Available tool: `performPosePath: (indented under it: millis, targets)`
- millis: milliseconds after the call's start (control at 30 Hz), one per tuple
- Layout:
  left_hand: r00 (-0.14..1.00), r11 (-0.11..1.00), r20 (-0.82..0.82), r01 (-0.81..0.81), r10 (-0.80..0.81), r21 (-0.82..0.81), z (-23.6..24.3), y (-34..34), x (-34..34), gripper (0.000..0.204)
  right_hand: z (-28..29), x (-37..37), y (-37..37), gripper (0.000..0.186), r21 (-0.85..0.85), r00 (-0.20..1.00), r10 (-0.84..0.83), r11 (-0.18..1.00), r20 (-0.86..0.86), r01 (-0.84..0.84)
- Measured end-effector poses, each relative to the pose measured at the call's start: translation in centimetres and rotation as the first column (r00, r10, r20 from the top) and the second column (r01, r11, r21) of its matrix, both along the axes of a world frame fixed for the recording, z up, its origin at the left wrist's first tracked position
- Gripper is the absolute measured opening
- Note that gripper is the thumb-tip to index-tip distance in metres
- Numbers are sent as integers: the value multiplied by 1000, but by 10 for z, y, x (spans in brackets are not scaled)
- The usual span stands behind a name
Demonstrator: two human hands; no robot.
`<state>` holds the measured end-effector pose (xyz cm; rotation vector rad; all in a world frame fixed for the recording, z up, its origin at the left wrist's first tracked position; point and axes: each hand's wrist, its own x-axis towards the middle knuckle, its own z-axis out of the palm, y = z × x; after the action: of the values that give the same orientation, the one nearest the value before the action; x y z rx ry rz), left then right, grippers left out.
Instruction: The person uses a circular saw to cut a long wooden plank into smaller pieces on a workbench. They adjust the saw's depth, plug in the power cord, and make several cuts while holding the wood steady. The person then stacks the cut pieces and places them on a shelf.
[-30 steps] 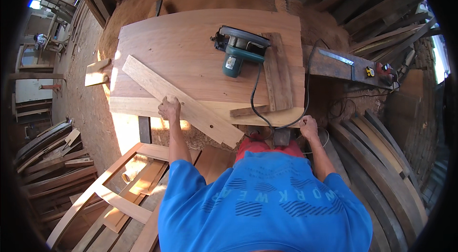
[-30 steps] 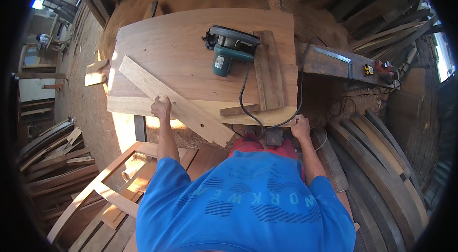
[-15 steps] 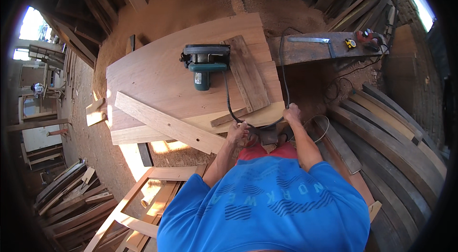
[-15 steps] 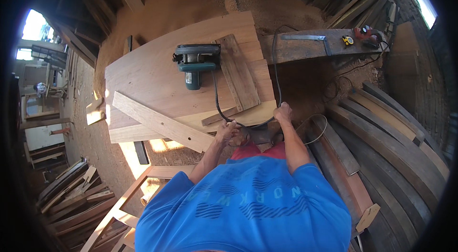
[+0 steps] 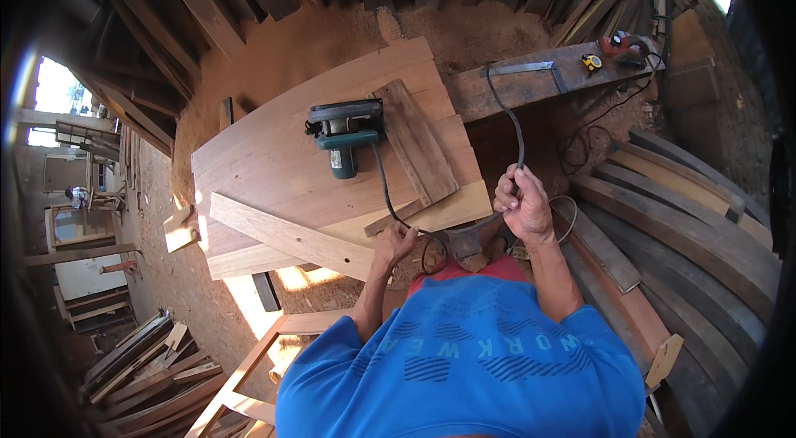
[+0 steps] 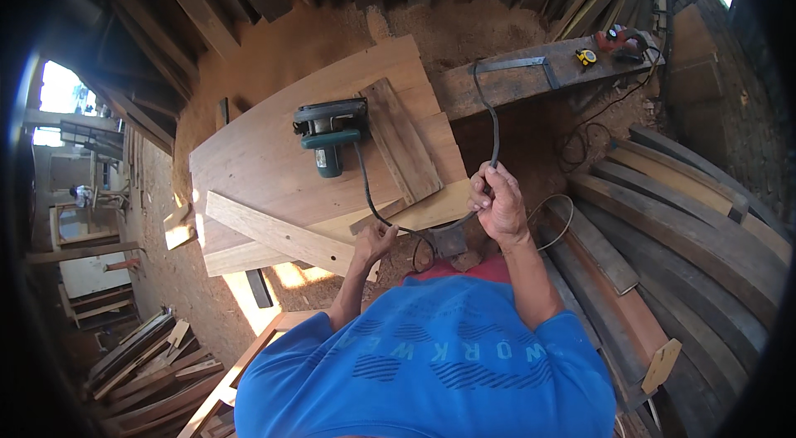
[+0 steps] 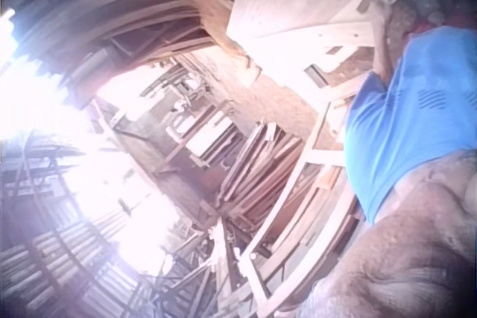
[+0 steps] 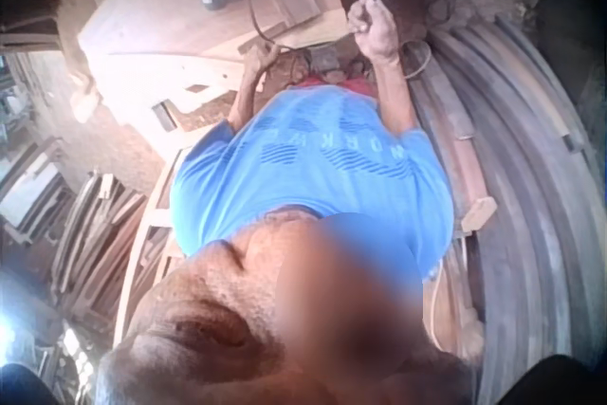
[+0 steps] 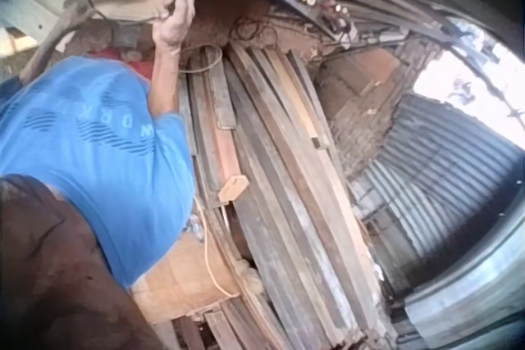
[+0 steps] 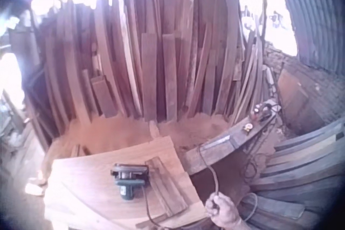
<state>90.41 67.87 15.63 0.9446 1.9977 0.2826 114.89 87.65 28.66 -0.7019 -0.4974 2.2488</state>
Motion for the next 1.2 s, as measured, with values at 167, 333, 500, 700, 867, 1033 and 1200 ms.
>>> performPosePath:
  millis: [167, 333, 500, 700, 867, 1033, 1200]
  targets:
    - [122, 805, 958, -576, 259, -144, 72, 92, 59, 56, 20, -22, -66, 19, 123, 900, 422, 893, 109, -434]
    - [404, 939, 915, -313, -8, 146, 110, 155, 68, 54, -53, -7, -90, 32, 108, 769, 628, 762, 119, -639]
    - [399, 836, 735, 275, -548, 475, 170, 91, 69, 48, -63, -7, 31, 93, -65, 926, 243, 960, -290, -272]
    - [591, 672, 348, 717, -728, 186, 56, 20, 74, 47, 5, -51, 128, 96, 149, 997, 30, 988, 73, -41]
    - [581, 599, 232, 800, -780, 10, -40, -47, 73, 44, 103, -7, 139, 55, 398, 901, -3, 897, -434, 195]
    - [523, 476, 226, 848, -822, -232, -81, -44, 73, 54, 140, 64, 112, 36, 562, 853, -494, 663, -167, 494]
    - [404, 399, 225, 914, -886, -70, -29, 16, 91, 60, 34, 153, 42, 40, 434, 669, -574, 812, 472, 390]
